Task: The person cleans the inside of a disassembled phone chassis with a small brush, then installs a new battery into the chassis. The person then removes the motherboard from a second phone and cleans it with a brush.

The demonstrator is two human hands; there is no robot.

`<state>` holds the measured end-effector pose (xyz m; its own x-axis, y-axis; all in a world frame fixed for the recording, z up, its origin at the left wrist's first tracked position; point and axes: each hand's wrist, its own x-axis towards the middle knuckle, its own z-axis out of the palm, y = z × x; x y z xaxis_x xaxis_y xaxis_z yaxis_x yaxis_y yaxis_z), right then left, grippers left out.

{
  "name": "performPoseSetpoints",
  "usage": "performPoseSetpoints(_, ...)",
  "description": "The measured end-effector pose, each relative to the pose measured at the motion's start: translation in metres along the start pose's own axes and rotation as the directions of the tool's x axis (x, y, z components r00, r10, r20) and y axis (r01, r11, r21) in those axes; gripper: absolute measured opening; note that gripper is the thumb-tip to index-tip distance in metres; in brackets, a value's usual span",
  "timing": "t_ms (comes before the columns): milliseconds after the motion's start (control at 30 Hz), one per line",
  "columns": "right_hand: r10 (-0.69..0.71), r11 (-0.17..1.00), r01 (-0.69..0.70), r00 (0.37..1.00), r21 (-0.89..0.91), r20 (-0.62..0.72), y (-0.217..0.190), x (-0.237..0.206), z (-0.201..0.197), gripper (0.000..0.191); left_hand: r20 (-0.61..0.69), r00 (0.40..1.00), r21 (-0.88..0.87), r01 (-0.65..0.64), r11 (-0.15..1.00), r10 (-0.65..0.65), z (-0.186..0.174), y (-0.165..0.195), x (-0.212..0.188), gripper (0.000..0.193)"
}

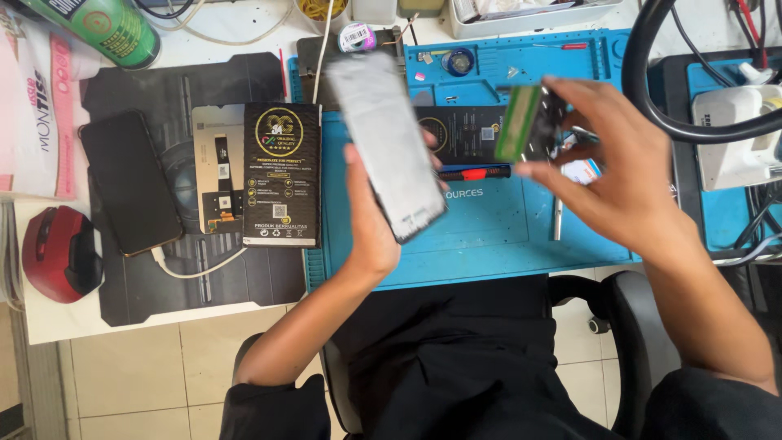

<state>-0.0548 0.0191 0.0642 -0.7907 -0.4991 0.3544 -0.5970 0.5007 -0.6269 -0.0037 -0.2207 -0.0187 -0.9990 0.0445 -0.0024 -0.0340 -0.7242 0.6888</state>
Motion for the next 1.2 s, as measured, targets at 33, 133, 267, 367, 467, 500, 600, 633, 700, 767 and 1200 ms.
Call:
performPoseSetpoints(33, 0.015, 1.0, -0.015, 1.0, -0.023, 0.011, 0.007, 0.002, 0.006, 0.063, -0.018, 0.999, 0.025, -0.048, 0.999, 0.048, 0.001, 0.003, -0.001, 0.074)
performPoseSetpoints(133, 0.012, 0.956, -0.006, 1.0, -0.293, 0.019, 0.034, 0.005, 0.019, 0.067, -0.06, 0.991, 0.059, -0.116, 0.991, 0.12, 0.004, 0.01, -0.004, 0.072)
performPoseSetpoints(267, 0.019, 0.836, -0.024, 1.0, -0.548, -0.014, 0.071, 0.002, 0.02, 0.068, -0.034, 0.998, -0.023, -0.045, 0.999, 0.044, 0.007, 0.008, -0.004, 0.072)
performPoseSetpoints(367, 0.077, 0.83, -0.061, 0.997, -0.555, 0.004, 0.093, -0.004, 0.009, 0.069, -0.005, 1.0, -0.04, -0.015, 0.999, 0.015, 0.007, 0.004, -0.004, 0.072)
performPoseSetpoints(467, 0.11, 0.812, -0.023, 0.987, -0.583, 0.114, 0.107, -0.011, -0.008, 0.071, 0.015, 0.999, -0.081, 0.043, 0.996, -0.042, 0.006, 0.0, -0.004, 0.073)
performPoseSetpoints(500, 0.151, 0.834, -0.062, 0.982, -0.549, 0.118, 0.11, -0.013, -0.013, 0.07, 0.019, 0.998, -0.101, 0.069, 0.992, -0.067, 0.006, 0.0, -0.004, 0.073)
performPoseSetpoints(600, 0.213, 0.871, -0.127, 0.968, -0.474, 0.131, 0.117, -0.016, -0.025, 0.071, 0.076, 0.993, -0.15, 0.1, 0.984, -0.089, 0.007, 0.001, -0.005, 0.073)
performPoseSetpoints(633, 0.188, 0.879, -0.104, 0.972, -0.466, 0.138, 0.118, -0.016, -0.027, 0.072, 0.09, 0.992, -0.164, 0.102, 0.981, -0.088, 0.008, 0.002, -0.005, 0.073)
performPoseSetpoints(700, 0.2, 0.9, -0.123, 0.969, -0.418, 0.144, 0.118, -0.015, -0.03, 0.071, 0.116, 0.99, -0.189, 0.107, 0.976, -0.086, 0.009, 0.005, -0.006, 0.072)
performPoseSetpoints(767, 0.265, 0.92, -0.203, 0.953, -0.337, 0.149, 0.115, -0.014, -0.029, 0.066, 0.101, 0.991, -0.217, 0.107, 0.97, -0.087, 0.01, 0.009, -0.007, 0.073)
performPoseSetpoints(1200, -0.063, 0.942, 0.151, 0.956, -0.3, 0.285, 0.035, 0.004, 0.03, 0.071, 0.079, 0.997, -0.156, -0.014, 0.988, 0.027, 0.009, 0.039, -0.01, 0.067)
